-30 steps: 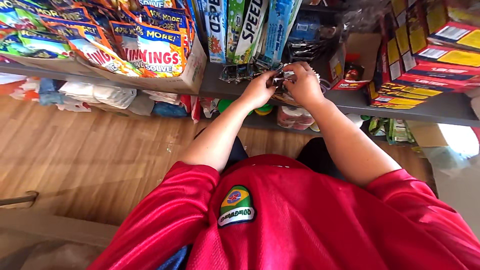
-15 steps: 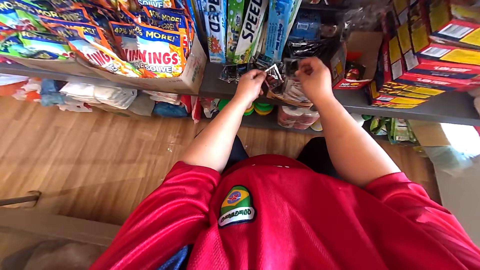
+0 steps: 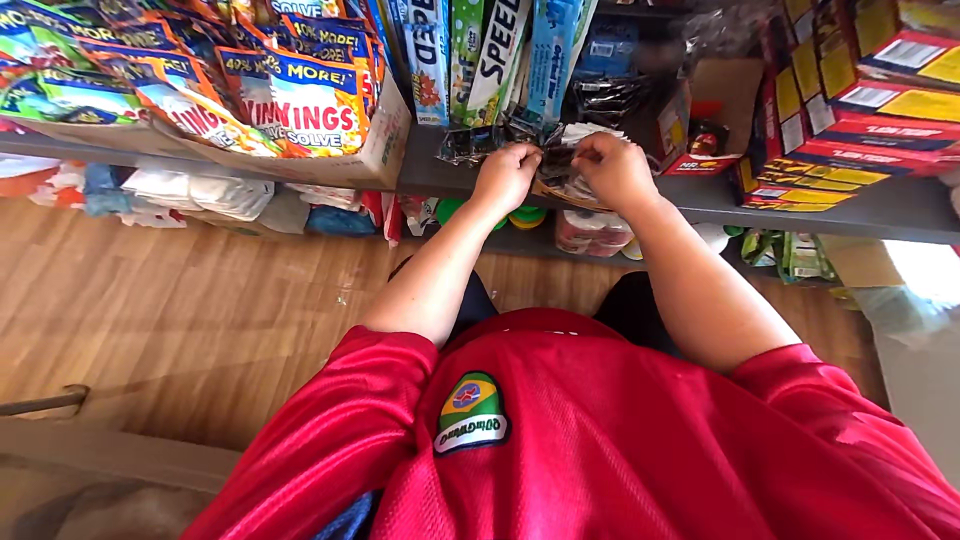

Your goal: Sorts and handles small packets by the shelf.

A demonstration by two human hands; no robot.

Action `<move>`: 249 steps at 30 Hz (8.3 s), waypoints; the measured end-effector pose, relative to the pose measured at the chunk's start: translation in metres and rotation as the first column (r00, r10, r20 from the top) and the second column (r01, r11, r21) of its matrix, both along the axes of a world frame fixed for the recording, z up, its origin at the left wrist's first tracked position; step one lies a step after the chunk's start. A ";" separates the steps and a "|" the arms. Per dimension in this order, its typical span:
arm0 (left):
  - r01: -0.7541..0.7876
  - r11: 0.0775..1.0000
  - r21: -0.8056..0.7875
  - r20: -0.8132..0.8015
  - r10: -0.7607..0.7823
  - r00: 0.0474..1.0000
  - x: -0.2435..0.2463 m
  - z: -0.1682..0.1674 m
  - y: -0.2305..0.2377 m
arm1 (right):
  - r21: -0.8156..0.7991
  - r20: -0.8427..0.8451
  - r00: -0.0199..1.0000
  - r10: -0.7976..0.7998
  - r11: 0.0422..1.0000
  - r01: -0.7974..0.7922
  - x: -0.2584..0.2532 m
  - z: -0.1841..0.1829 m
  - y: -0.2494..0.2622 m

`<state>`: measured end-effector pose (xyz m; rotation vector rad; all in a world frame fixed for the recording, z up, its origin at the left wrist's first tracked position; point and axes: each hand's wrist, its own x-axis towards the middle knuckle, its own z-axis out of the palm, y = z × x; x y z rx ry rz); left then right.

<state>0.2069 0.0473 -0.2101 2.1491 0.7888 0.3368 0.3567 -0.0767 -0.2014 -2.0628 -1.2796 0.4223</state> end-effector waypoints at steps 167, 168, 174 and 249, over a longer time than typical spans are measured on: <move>0.140 0.961 0.239 -0.179 -0.098 0.979 0.000 -0.008 -0.015 | -0.018 0.130 0.989 0.071 0.997 -0.070 0.008 -0.011 -0.012; 0.126 0.966 0.227 -0.132 -0.098 0.986 -0.002 -0.009 -0.014 | -0.011 0.132 0.989 0.072 0.997 -0.071 0.008 -0.012 -0.011; 0.095 0.968 0.233 -0.003 -0.098 0.995 0.001 -0.011 -0.020 | 0.040 0.162 0.982 0.093 0.994 -0.101 0.002 -0.013 -0.007; -0.179 0.592 -0.786 0.265 0.585 0.767 -0.068 -0.013 -0.004 | 0.532 -0.641 0.750 -0.162 0.611 0.586 -0.010 -0.082 -0.103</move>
